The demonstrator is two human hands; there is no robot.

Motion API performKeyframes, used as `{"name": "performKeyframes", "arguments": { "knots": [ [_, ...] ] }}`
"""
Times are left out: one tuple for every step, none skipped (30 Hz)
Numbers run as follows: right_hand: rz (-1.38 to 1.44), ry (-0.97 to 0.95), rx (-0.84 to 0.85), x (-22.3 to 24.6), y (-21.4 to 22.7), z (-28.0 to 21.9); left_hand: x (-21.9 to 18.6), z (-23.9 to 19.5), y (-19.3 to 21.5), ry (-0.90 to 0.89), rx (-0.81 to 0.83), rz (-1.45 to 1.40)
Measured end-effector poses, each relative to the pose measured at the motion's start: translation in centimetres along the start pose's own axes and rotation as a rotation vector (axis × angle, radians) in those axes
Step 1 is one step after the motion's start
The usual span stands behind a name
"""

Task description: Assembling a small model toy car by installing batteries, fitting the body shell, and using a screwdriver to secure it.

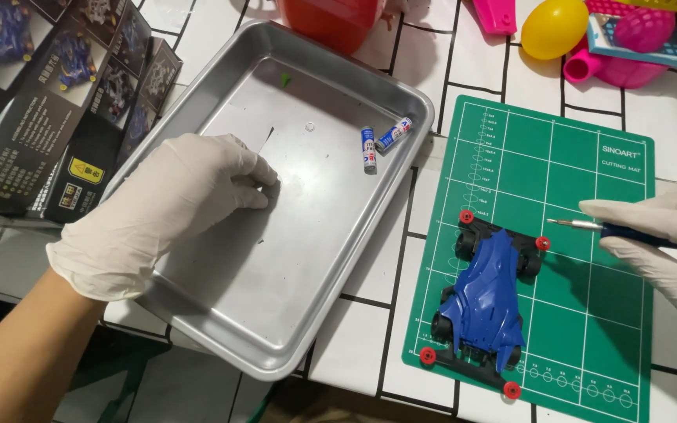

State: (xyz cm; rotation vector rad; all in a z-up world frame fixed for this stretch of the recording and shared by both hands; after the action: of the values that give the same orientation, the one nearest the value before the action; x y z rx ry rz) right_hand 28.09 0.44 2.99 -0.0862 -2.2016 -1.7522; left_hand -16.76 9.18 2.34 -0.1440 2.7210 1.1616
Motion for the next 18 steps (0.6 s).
{"name": "performKeyframes", "arguments": {
  "knots": [
    [0.155,-0.015,0.037,-0.7,-0.7,0.3,0.1,0.1,-0.3,0.018,0.009,-0.008],
    [0.311,-0.028,0.074,-1.3,-1.6,0.7,0.2,0.2,-0.6,0.036,0.019,-0.016],
    [0.311,-0.028,0.075,-1.4,-1.7,0.5,0.7,0.7,-1.0,0.037,0.019,-0.015],
    [0.263,-0.038,0.055,-1.5,-1.5,0.3,0.5,1.0,-1.1,-0.015,-0.013,0.014],
    [0.214,-0.046,0.035,-1.5,-1.4,0.1,0.4,1.3,-1.2,-0.066,-0.047,0.042],
    [0.214,-0.046,0.036,-1.4,-1.3,0.2,0.5,1.2,-1.4,-0.065,-0.047,0.042],
    [0.221,-0.027,0.041,-1.2,-1.3,0.3,-0.1,0.9,-1.1,-0.115,-0.109,0.099],
    [0.228,-0.008,0.047,-0.9,-1.3,0.4,-0.7,0.5,-0.7,-0.164,-0.171,0.156],
    [0.227,-0.009,0.045,-0.7,-1.0,0.2,-0.7,0.3,-0.9,-0.166,-0.173,0.157],
    [0.179,0.038,0.025,0.2,-0.4,0.0,-1.2,-0.1,-0.8,-0.203,-0.196,0.178],
    [0.132,0.085,0.005,1.0,0.1,-0.2,-1.7,-0.5,-0.8,-0.239,-0.221,0.199],
    [0.131,0.085,0.003,1.5,0.4,-0.5,-1.6,-0.5,-1.0,-0.239,-0.223,0.200],
    [0.077,0.042,-0.022,1.6,0.8,-0.9,-2.2,-1.0,-0.7,-0.308,-0.278,0.203],
    [0.022,-0.001,-0.048,1.8,1.2,-1.3,-2.7,-1.5,-0.6,-0.376,-0.334,0.205],
    [0.022,-0.003,-0.049,2.9,1.7,-1.4,-3.5,-2.0,-0.4,-0.379,-0.334,0.206],
    [0.037,0.084,-0.091,4.8,2.6,-1.5,-5.2,-3.3,-0.2,-0.528,-0.363,0.169],
    [0.053,0.170,-0.135,6.7,3.5,-1.8,-6.9,-4.7,0.1,-0.677,-0.392,0.131],
    [0.053,0.166,-0.136,8.1,3.6,-1.7,-9.5,-6.8,1.1,-0.681,-0.391,0.132]
  ]
}}
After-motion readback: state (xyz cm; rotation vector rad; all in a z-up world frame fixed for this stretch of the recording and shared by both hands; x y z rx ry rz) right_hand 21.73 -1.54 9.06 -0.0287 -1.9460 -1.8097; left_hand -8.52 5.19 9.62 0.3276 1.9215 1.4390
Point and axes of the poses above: each hand's wrist, its own z-axis towards the middle knuckle, its own y-axis out of the back of the hand, x = y × z, the point moved 10 cm from there along z, towards the middle knuckle, and after that the axes turned 13 degrees about x, right-handed, at the moved point
